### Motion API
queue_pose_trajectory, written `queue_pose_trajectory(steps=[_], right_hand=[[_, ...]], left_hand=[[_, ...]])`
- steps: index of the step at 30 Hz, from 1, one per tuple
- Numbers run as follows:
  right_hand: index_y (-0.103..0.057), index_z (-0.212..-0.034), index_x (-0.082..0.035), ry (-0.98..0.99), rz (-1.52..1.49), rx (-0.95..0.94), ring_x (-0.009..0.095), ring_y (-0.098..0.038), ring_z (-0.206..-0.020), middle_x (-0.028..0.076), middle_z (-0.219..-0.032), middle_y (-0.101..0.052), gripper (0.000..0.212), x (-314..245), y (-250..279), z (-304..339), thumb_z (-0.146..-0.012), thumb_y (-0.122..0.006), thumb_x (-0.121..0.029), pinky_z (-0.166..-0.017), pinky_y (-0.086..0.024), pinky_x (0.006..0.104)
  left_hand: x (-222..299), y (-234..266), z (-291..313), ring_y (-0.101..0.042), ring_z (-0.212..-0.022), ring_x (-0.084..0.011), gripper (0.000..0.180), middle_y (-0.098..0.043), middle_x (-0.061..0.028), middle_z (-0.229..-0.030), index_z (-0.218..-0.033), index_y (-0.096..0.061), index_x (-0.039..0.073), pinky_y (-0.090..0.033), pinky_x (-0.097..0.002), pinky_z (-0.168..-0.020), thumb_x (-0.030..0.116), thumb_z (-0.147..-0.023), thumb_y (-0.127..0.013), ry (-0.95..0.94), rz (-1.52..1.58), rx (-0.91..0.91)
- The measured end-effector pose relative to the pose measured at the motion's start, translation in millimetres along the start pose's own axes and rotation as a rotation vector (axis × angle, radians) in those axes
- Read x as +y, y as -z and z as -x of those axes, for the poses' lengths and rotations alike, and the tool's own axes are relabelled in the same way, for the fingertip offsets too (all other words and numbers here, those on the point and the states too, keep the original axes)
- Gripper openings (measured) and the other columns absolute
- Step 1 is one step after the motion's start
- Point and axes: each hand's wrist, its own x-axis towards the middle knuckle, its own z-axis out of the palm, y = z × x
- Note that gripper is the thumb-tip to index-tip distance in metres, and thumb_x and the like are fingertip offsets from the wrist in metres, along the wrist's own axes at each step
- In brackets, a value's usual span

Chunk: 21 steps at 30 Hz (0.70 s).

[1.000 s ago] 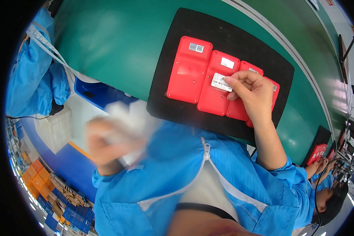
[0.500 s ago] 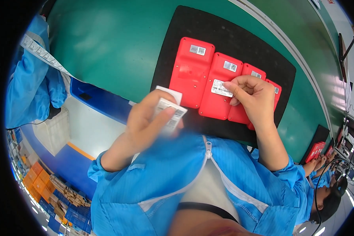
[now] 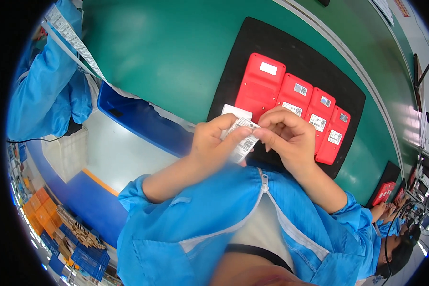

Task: The person applies product identification labels to red handheld electronic devices by hand on an assembly line.

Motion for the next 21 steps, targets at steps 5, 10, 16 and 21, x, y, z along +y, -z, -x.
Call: queue_pose_trajectory(steps=[5, 10, 16, 21], right_hand=[[-0.062, -0.085, 0.004, 0.307, 0.283, 0.312, 0.013, -0.062, -0.068, 0.009, -0.077, -0.064, 0.007, -2.1, -1.0, -16.1, -0.079, -0.062, 0.001, -0.06, -0.05, 0.0231], [-0.062, -0.082, 0.004, -0.189, 0.358, 0.222, 0.011, -0.062, -0.057, 0.008, -0.067, -0.064, 0.015, -13.3, 13.0, -47.3, -0.078, -0.067, -0.009, -0.05, -0.047, 0.0199], [-0.063, -0.08, 0.003, -0.205, 0.502, 0.268, 0.009, -0.06, -0.052, 0.007, -0.064, -0.063, 0.014, -6.9, 9.9, -44.7, -0.077, -0.068, -0.01, -0.047, -0.045, 0.0186], [-0.064, -0.082, 0.004, -0.204, 0.495, 0.267, 0.006, -0.057, -0.051, 0.005, -0.064, -0.062, 0.012, -8.6, 9.5, -44.2, -0.078, -0.067, -0.007, -0.046, -0.042, 0.0156]], left_hand=[[-0.9, 6.4, 4.7, -0.059, -0.051, -0.0099, 0.018, -0.063, -0.0072, -0.07, -0.094, -0.056, -0.001, -0.047, -0.0209, -0.046, 0.015, -0.085, -0.058, 0.042, -0.042, -0.084], [-9.0, 21.0, -3.6, -0.064, -0.072, -0.0183, 0.008, -0.065, -0.0134, -0.078, -0.088, -0.058, 0.0, -0.05, -0.0307, -0.068, 0.005, -0.081, -0.058, -0.501, -0.443, -0.085], [-20.2, 26.7, -13.1, -0.062, -0.072, -0.0246, 0.009, -0.064, -0.0108, -0.079, -0.082, -0.061, 0.005, -0.044, -0.0353, -0.072, 0.009, -0.075, -0.064, -0.481, -0.578, -0.123], [-21.3, 26.6, -11.8, -0.06, -0.068, -0.026, 0.012, -0.064, -0.0094, -0.08, -0.082, -0.062, 0.006, -0.048, -0.0336, -0.06, 0.013, -0.073, -0.066, -0.474, -0.575, -0.112]])
